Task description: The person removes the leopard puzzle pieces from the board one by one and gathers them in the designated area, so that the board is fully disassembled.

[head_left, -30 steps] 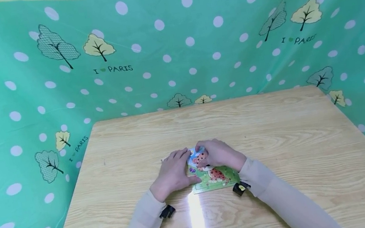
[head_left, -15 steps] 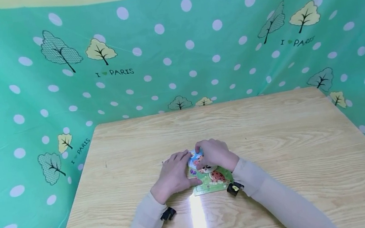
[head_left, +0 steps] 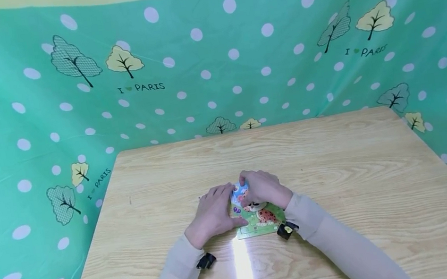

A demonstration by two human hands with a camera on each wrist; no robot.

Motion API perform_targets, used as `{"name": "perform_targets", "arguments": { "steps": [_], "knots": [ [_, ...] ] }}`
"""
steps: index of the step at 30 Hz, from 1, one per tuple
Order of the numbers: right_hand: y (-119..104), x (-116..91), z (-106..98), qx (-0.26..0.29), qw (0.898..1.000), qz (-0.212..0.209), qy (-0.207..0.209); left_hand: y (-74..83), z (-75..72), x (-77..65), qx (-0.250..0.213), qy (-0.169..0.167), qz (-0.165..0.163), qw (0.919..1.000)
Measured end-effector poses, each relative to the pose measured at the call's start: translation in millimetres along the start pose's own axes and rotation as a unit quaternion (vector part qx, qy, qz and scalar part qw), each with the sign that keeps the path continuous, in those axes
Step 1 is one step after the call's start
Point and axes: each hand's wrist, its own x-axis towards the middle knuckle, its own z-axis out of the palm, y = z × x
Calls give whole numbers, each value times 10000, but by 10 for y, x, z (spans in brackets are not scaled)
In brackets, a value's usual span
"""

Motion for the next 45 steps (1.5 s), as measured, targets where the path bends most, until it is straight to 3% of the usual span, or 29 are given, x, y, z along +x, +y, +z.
{"name": "perform_targets", "arguments": {
  "steps": [5, 14, 20, 24, 33, 45],
  "knots": [
    [177, 2, 49, 749, 9969, -213, 98, 8, -2, 1, -53, 84, 10, 10000],
    [368, -5, 144, 1811, 9790, -612, 708, 7, 1, -10, -125, 133, -105, 9998],
    [464, -6, 133, 2478, 9635, -799, 622, 9, -1, -13, 18, 5, -71, 10000],
    [545, -1, 124, 2866, 9536, -702, 597, 6, 6, -14, 131, -40, -7, 9999],
    [691, -42, 58, 3136, 9445, -524, 829, 3, 10, -38, 21, -64, 203, 9998],
    [974, -89, -50, 3106, 9434, -169, 1153, 22, 19, -66, -184, -226, 204, 9994]
  ]
}}
